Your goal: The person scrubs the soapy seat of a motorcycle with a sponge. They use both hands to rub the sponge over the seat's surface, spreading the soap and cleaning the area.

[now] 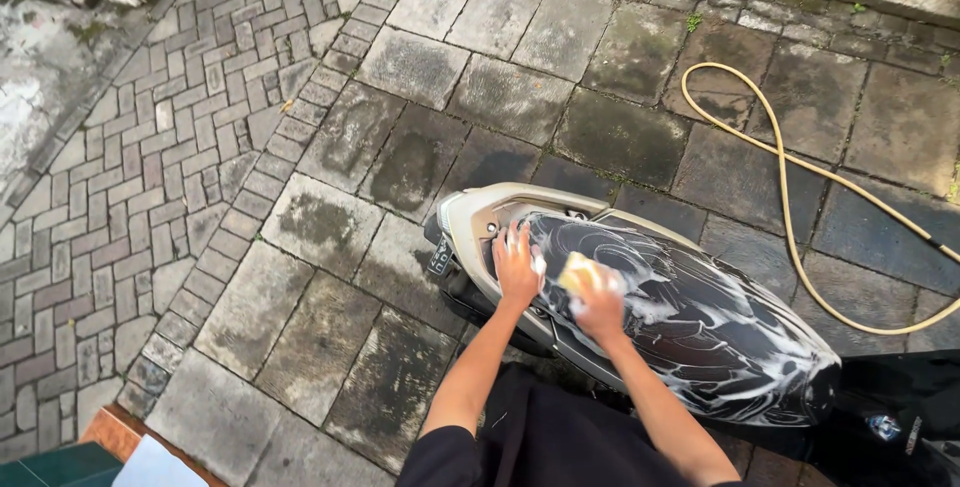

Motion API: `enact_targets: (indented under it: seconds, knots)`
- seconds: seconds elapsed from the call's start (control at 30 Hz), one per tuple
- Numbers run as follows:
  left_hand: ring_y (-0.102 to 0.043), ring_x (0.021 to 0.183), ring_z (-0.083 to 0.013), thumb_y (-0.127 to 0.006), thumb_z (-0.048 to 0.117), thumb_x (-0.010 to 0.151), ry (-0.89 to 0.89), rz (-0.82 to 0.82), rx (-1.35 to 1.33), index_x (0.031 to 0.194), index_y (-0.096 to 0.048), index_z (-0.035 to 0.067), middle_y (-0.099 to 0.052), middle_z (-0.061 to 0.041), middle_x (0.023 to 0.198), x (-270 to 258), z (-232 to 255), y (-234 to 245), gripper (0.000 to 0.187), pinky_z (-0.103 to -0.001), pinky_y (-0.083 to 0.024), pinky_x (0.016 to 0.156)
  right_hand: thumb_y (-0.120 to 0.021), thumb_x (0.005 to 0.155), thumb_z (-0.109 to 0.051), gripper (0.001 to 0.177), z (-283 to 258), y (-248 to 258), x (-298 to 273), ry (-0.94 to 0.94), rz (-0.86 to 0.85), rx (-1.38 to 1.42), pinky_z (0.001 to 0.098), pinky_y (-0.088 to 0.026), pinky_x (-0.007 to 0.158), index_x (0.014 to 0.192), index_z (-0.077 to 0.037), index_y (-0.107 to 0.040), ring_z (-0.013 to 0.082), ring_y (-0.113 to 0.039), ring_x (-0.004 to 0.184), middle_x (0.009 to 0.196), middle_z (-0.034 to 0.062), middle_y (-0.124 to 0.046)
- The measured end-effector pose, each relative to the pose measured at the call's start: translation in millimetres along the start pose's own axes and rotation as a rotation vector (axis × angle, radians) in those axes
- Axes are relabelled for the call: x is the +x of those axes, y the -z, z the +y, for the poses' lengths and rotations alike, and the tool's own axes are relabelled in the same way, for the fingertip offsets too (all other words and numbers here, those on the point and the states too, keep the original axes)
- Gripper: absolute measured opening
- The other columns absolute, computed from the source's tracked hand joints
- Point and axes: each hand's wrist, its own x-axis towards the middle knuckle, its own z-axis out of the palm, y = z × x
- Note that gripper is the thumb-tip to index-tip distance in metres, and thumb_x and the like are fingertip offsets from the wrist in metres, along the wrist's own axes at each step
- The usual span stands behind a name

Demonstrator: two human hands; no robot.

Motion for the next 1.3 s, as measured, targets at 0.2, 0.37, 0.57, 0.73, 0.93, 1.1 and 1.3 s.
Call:
enact_targets:
  seconds: [0.2, 0.37, 0.57, 0.73, 0.93, 1.1, 1.3]
  knots:
    - [-0.044, 0.14, -0.046, -0.063, 0.031, 0.078, -0.051, -0.213, -0.002, 0.13, -0.066, 0.019, -0.051, -0.016, 0.152, -22, 10, -22, 0.053, -0.072, -0.029, 0.11, -0.066, 0.083, -0.019, 0.077, 58, 14, -25, -0.878, -0.193, 0.034, 0.0638, -0.043, 0.107, 0.153, 0.0, -0.039, 0.0544, -0.055, 0.127, 0.145, 0.0351, -0.049]
    - [-0.042, 0.144, -0.0408, -0.06, 0.038, 0.072, -0.108, -0.238, -0.039, 0.135, -0.063, 0.021, -0.047, -0.014, 0.158, -29, 16, -27, 0.065, -0.079, -0.023, 0.107, -0.073, 0.079, -0.014, 0.062, 47, -6, 8, -0.552, 0.285, -0.005, 0.0644, -0.035, 0.108, 0.139, -0.026, -0.064, 0.0479, -0.051, 0.131, 0.139, 0.0202, -0.057]
    - [-0.039, 0.146, -0.0367, -0.061, 0.041, 0.072, -0.05, -0.315, 0.103, 0.136, -0.06, 0.03, -0.042, -0.008, 0.161, -22, 29, -14, 0.065, -0.082, -0.027, 0.096, -0.073, 0.073, -0.024, 0.05, 8, -30, 1, -0.384, 0.134, -0.076, 0.0646, -0.025, 0.118, 0.123, -0.024, -0.072, 0.0436, -0.05, 0.135, 0.143, 0.0161, -0.057]
    - [-0.036, 0.148, -0.036, -0.062, 0.046, 0.075, 0.083, -0.315, 0.192, 0.142, -0.055, 0.029, -0.037, -0.011, 0.164, -24, 38, -26, 0.069, -0.076, -0.033, 0.096, -0.072, 0.079, -0.034, 0.043, 43, 25, -31, -0.208, -0.106, 0.053, 0.0589, -0.03, 0.119, 0.121, -0.033, -0.071, 0.0385, -0.052, 0.134, 0.137, 0.0089, -0.06]
    - [-0.034, 0.15, -0.0336, -0.061, 0.045, 0.078, 0.159, -0.263, 0.275, 0.144, -0.052, 0.028, -0.037, -0.012, 0.164, -18, 50, -31, 0.069, -0.072, -0.035, 0.095, -0.072, 0.079, -0.038, 0.053, 124, 76, -107, -0.137, -0.082, 0.004, 0.0533, -0.037, 0.115, 0.131, -0.043, -0.065, 0.0369, -0.058, 0.127, 0.13, 0.0126, -0.063]
    - [-0.036, 0.15, -0.0311, -0.06, 0.043, 0.08, 0.172, -0.211, 0.281, 0.144, -0.052, 0.026, -0.037, -0.012, 0.164, -20, 48, -38, 0.066, -0.07, -0.037, 0.096, -0.069, 0.081, -0.034, 0.053, 199, 77, -148, -0.285, -0.059, -0.189, 0.0545, -0.041, 0.11, 0.134, -0.036, -0.065, 0.042, -0.061, 0.124, 0.129, 0.0201, -0.064]
    - [-0.037, 0.15, -0.0311, -0.058, 0.043, 0.081, 0.176, -0.198, 0.318, 0.141, -0.054, 0.025, -0.036, -0.012, 0.165, -23, 52, -43, 0.063, -0.069, -0.038, 0.096, -0.058, 0.098, -0.027, 0.057, 164, 72, -73, -0.835, -0.186, -0.08, 0.0659, -0.036, 0.11, 0.153, -0.036, -0.047, 0.0516, -0.038, 0.144, 0.153, 0.0321, -0.042]
